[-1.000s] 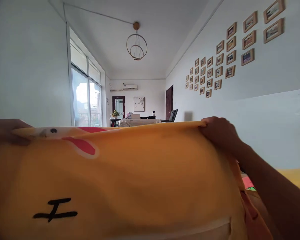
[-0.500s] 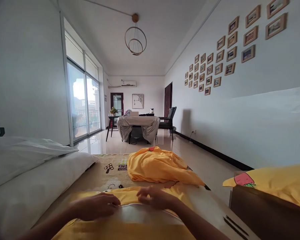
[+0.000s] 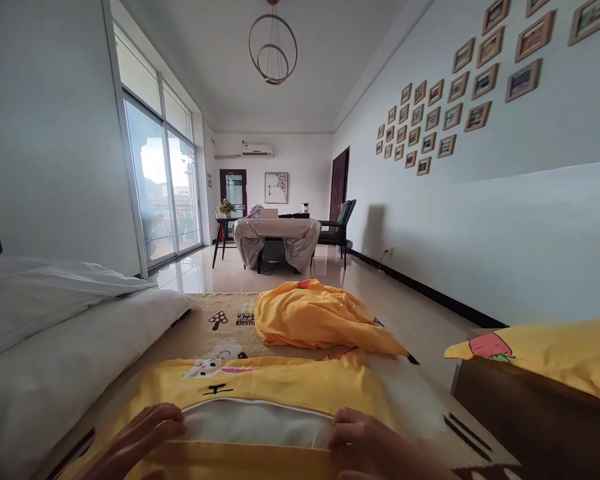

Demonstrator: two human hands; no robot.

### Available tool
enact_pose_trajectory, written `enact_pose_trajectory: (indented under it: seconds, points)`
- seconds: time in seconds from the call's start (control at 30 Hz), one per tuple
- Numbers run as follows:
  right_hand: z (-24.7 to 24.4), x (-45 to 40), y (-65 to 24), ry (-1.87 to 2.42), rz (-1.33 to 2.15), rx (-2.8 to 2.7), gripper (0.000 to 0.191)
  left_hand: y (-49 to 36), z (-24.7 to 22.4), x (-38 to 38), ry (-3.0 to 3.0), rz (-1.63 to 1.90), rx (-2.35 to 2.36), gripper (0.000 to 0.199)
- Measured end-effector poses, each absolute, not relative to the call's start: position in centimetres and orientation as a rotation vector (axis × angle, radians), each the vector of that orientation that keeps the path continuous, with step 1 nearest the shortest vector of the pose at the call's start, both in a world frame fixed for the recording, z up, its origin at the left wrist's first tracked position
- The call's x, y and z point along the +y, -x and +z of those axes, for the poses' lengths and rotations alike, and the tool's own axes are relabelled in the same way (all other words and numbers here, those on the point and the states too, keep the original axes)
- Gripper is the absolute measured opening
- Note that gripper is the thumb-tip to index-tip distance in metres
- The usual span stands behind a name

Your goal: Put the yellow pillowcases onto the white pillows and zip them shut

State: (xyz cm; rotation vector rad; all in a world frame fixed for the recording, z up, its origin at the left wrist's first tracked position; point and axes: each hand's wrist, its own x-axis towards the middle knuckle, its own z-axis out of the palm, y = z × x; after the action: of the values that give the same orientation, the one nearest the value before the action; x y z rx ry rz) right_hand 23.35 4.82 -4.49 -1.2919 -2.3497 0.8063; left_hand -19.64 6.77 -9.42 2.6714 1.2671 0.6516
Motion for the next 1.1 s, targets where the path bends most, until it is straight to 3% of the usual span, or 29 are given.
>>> enact_pose_trajectory:
  seconds: [0.07,0.17,0.27,0.43,0.57,0.7,0.9,1.0,1.1]
  points:
    - [-4.9,4.7,-22.0,1.258,0.824,-2.410,0.023,17.7,-9.0,5.9,-2.685,0.573,1.250,0.047]
    - [-6.5,5.2,-20.8,1.259,0.870,-2.488,0.009,15.7,-9.1,5.6,-2.639,0.359,1.226,0.035]
    - [-8.7,5.4,-21.3,1.325,0.825,-2.441,0.013,16.0,-11.1,6.0,-2.610,0.404,1.291,0.030]
    - [-10.0,5.0,-23.5,1.544,0.441,-2.385,0.024,18.6,-13.4,6.8,-2.653,0.423,1.451,0.031]
    - [-8.2,5.7,-24.3,1.641,0.094,-2.508,0.033,19.7,-9.5,8.1,-2.847,0.336,1.458,0.032]
    - [-6.4,7.1,-24.0,1.567,-0.259,-2.418,0.032,19.9,-5.6,9.3,-2.889,0.500,1.701,0.035]
    - [-8.1,8.6,-23.1,1.387,-0.606,-2.396,0.037,18.8,-7.4,10.1,-2.995,0.320,1.762,0.044]
    - [-7.5,8.8,-23.3,1.318,-0.751,-2.371,0.040,19.2,-6.8,10.5,-3.225,0.550,1.695,0.044]
    - [-5.2,8.7,-23.3,1.238,-0.961,-2.258,0.045,19.9,-3.1,10.6,-3.504,0.963,1.539,0.041]
